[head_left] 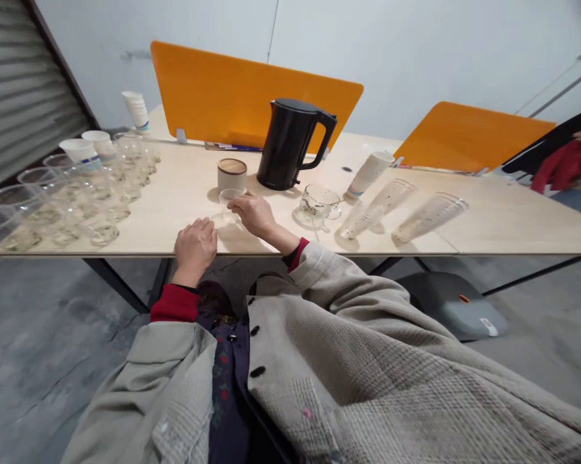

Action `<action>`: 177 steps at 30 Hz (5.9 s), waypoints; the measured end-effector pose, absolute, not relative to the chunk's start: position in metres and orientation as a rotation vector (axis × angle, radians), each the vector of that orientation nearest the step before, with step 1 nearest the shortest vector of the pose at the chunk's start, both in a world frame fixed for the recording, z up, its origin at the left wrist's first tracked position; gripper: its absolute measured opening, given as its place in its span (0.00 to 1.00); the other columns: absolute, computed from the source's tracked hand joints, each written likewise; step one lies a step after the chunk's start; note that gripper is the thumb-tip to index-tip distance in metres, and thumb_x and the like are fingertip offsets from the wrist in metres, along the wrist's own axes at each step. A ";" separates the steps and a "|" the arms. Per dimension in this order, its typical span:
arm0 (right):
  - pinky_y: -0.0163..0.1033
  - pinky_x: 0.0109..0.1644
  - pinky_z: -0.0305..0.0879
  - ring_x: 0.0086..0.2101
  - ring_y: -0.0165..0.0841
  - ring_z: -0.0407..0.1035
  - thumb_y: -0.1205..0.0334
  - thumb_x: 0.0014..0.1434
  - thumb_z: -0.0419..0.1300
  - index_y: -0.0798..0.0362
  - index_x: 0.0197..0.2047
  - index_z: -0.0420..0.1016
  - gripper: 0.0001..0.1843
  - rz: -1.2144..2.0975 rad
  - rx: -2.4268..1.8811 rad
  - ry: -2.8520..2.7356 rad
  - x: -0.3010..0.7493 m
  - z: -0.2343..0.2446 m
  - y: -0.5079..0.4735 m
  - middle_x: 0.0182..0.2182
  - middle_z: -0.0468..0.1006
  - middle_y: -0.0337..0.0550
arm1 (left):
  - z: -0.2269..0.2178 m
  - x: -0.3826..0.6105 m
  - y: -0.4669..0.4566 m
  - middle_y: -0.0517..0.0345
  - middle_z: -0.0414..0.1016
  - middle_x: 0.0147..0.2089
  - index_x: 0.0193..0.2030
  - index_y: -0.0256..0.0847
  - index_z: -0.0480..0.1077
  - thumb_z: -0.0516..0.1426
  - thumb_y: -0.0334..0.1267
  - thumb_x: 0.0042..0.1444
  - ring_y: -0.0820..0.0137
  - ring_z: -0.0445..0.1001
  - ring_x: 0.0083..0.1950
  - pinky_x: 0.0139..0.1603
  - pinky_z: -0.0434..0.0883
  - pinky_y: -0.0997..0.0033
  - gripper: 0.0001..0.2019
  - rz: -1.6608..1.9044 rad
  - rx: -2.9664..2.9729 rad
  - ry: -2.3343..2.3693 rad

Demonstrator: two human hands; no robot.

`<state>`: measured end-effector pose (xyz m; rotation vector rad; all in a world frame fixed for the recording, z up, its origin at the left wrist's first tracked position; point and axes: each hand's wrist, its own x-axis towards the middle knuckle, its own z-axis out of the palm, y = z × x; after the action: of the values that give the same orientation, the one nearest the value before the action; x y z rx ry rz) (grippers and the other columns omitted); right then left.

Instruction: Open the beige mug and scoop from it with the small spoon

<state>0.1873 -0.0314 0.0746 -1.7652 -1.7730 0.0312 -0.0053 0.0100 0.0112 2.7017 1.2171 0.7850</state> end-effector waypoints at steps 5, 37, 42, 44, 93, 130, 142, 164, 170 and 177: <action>0.54 0.64 0.69 0.56 0.48 0.74 0.66 0.67 0.65 0.48 0.51 0.87 0.11 0.009 -1.697 -1.763 0.196 0.079 -0.036 0.52 0.88 0.47 | 0.009 -0.005 0.012 0.47 0.78 0.72 0.60 0.41 0.79 0.48 0.41 0.73 0.52 0.73 0.74 0.72 0.68 0.49 0.21 0.786 2.709 1.224; 0.53 0.72 0.69 0.63 0.49 0.73 0.49 0.59 0.73 0.57 0.68 0.72 0.39 -0.077 -1.872 -1.329 0.264 0.054 0.090 0.62 0.78 0.58 | 0.009 -0.006 0.008 0.45 0.78 0.71 0.62 0.40 0.78 0.48 0.40 0.73 0.51 0.74 0.74 0.73 0.68 0.47 0.22 0.803 2.702 1.206; 0.56 0.71 0.70 0.62 0.49 0.74 0.46 0.59 0.73 0.54 0.69 0.71 0.40 -0.135 -1.840 -1.223 0.285 0.054 0.069 0.61 0.77 0.57 | 0.009 -0.006 0.008 0.45 0.78 0.71 0.63 0.39 0.79 0.48 0.40 0.73 0.51 0.74 0.74 0.73 0.68 0.47 0.22 0.812 2.709 1.212; 0.59 0.71 0.70 0.63 0.50 0.73 0.43 0.59 0.72 0.52 0.70 0.70 0.41 -0.188 -1.762 -1.218 0.296 0.056 0.054 0.62 0.77 0.57 | 0.009 -0.006 0.008 0.45 0.78 0.71 0.63 0.39 0.78 0.47 0.40 0.73 0.51 0.73 0.74 0.73 0.68 0.47 0.23 0.806 2.703 1.215; 0.57 0.65 0.74 0.58 0.53 0.77 0.27 0.64 0.62 0.51 0.63 0.79 0.40 0.066 -1.791 -1.387 0.158 0.074 -0.081 0.56 0.83 0.55 | 0.025 0.004 -0.007 0.45 0.80 0.68 0.71 0.46 0.66 0.75 0.54 0.45 0.47 0.79 0.67 0.70 0.73 0.50 0.47 0.927 2.427 1.198; 0.57 0.48 0.77 0.35 0.47 0.80 0.38 0.72 0.52 0.58 0.72 0.66 0.38 -0.612 -1.936 -0.805 0.327 0.044 -0.159 0.31 0.80 0.45 | 0.020 0.003 -0.007 0.47 0.82 0.65 0.72 0.48 0.64 0.77 0.59 0.43 0.45 0.78 0.67 0.80 0.63 0.41 0.51 0.942 2.426 1.208; 0.37 0.34 0.71 0.23 0.29 0.73 0.51 0.74 0.54 0.51 0.37 0.73 0.16 -0.531 -1.751 -0.805 0.313 0.066 -0.151 0.26 0.77 0.35 | 0.021 0.003 -0.009 0.45 0.80 0.67 0.72 0.45 0.66 0.75 0.60 0.43 0.44 0.77 0.69 0.81 0.61 0.43 0.51 0.913 2.432 1.249; 0.36 0.37 0.65 0.30 0.29 0.71 0.64 0.70 0.54 0.52 0.42 0.74 0.08 0.285 -1.340 -1.767 0.187 0.106 -0.103 0.29 0.76 0.37 | 0.021 0.005 -0.010 0.45 0.82 0.65 0.73 0.45 0.65 0.73 0.62 0.46 0.44 0.78 0.69 0.82 0.59 0.39 0.50 0.904 2.421 1.237; 0.32 0.29 0.64 0.24 0.25 0.70 0.55 0.71 0.58 0.50 0.42 0.75 0.09 0.513 -1.322 -1.485 0.190 0.101 -0.106 0.27 0.75 0.33 | 0.022 0.006 -0.011 0.44 0.81 0.67 0.73 0.44 0.65 0.74 0.60 0.45 0.46 0.78 0.69 0.83 0.58 0.41 0.51 0.911 2.409 1.230; 0.30 0.27 0.70 0.23 0.23 0.71 0.43 0.65 0.69 0.49 0.40 0.75 0.18 0.540 -1.120 -1.028 0.207 0.092 -0.108 0.28 0.77 0.32 | 0.023 0.006 -0.012 0.44 0.81 0.68 0.73 0.44 0.65 0.75 0.59 0.44 0.45 0.77 0.71 0.83 0.58 0.41 0.51 0.898 2.411 1.245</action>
<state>0.2074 -0.1083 0.0924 -1.1195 -1.0281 0.5400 0.0059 -0.0119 0.0232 2.4109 1.2449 0.8983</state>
